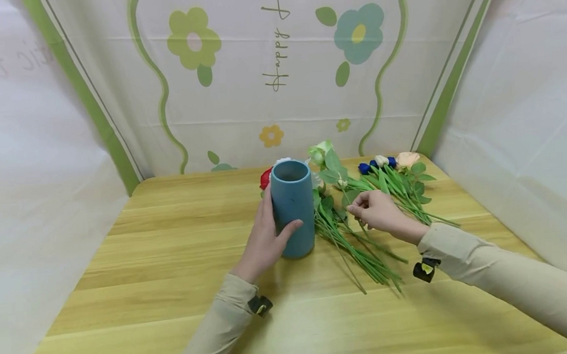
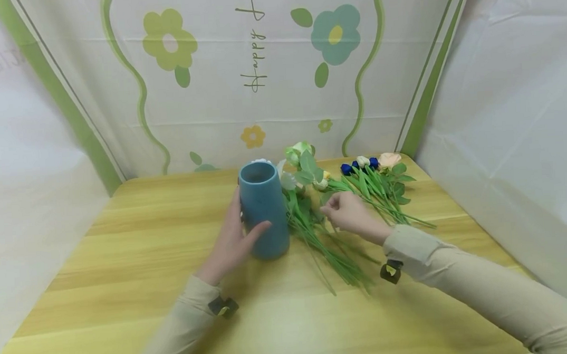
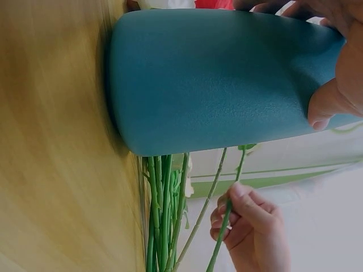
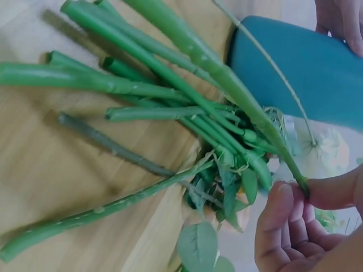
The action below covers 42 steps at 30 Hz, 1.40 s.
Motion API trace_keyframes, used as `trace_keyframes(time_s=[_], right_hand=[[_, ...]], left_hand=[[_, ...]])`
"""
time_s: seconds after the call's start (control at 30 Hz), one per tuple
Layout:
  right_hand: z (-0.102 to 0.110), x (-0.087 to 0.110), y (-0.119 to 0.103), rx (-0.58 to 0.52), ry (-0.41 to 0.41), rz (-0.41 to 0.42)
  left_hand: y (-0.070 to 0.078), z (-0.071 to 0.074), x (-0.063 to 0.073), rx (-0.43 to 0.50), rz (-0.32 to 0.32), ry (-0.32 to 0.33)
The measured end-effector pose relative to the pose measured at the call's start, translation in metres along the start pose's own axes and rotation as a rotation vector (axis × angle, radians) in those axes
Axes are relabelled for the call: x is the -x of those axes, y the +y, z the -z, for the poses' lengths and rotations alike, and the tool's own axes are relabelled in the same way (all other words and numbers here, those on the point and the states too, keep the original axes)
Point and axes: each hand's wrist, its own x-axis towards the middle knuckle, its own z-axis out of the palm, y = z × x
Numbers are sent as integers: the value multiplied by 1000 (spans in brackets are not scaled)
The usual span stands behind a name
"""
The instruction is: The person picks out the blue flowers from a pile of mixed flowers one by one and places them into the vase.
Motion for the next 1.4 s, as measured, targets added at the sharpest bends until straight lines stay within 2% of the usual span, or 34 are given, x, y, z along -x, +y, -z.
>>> trace_keyframes(time_s=[0.43,0.7,1.07,1.27,1.4], right_hand=[[-5,0,-21,87,3,193],[-13,-2,-31,102,30,273],[-31,-8,-36,102,5,352],[-41,-12,-35,188,4,419],[-45,-14,-34,258,-26,412]], left_hand=[[1,0,1,-1,-10,4],[-1,-1,1,1,-3,12],[0,-1,2,-12,-16,13],[1,0,3,-23,-32,8],[1,0,3,-21,-29,9]])
